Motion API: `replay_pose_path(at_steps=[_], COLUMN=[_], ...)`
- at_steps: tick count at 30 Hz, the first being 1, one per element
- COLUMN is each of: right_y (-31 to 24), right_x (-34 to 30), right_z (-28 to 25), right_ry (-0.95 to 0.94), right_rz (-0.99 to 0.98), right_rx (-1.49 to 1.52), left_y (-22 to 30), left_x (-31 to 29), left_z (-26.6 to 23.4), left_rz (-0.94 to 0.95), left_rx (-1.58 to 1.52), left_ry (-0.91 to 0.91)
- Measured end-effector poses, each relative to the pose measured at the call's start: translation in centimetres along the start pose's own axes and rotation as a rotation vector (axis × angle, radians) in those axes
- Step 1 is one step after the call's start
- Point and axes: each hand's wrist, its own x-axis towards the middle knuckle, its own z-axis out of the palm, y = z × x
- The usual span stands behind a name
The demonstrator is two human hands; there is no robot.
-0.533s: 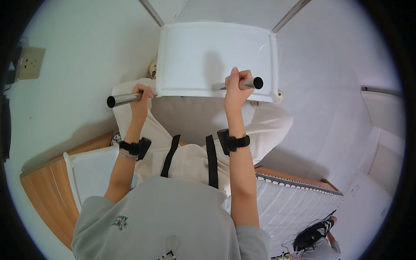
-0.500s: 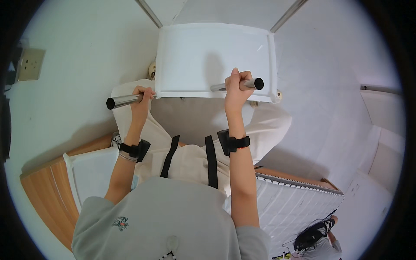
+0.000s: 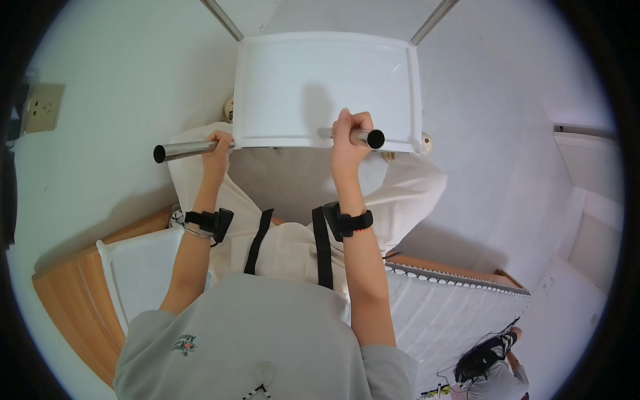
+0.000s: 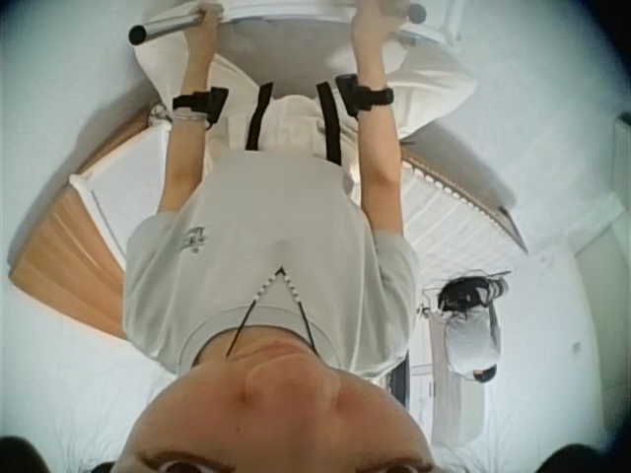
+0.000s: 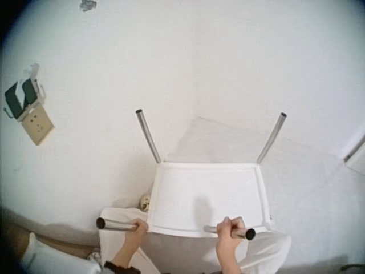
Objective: Assembling the frame and shelves of a white plastic storage cart.
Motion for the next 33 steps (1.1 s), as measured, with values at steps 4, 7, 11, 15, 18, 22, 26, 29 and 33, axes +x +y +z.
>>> replay_pose_path(at_steps=[4, 7, 11, 15, 18, 22, 26, 29, 33], right_y=[-0.1, -0.5, -0.1, -2.5, -5.9, -10.6, -11.3, -10.3, -9.2], right_x=[0.6, 1.5, 1.8, 2.1, 3.9, 5.3, 5.1, 6.2, 7.2], right_z=[-0.5, -0.3, -0.3, -1.4, -6.4, -11.7, -13.6, -14.0, -12.5], right_ry=[0.05, 0.033, -0.012, -0.016, 0.039, 0.12, 0.208, 0.141, 0.1], right_rz=[0.019, 0.054, 0.033, 0.04, -0.169, -0.279, -0.326, -0.349, -0.3], right_rx=[0.113, 0.143, 0.017, -0.024, 0.115, 0.067, -0.103, -0.063, -0.129], left_y=[-0.2, -0.6, -0.4, 1.0, 2.0, 1.2, 1.5, 2.2, 1.9], left_x=[0.5, 0.5, 1.0, 0.9, 1.4, 2.8, 3.2, 3.5, 3.3], left_z=[-0.2, -0.5, 0.0, -0.1, -0.4, -1.0, -1.0, -0.7, -0.7], left_rz=[0.006, 0.034, 0.059, 0.038, 0.034, 0.004, -0.006, -0.021, -0.01], left_rx=[-0.024, -0.052, -0.009, 0.054, 0.198, 0.107, 0.06, 0.035, 0.024], left_ry=[-0.054, -0.053, -0.07, -0.145, -0.206, -0.164, -0.162, -0.122, -0.092])
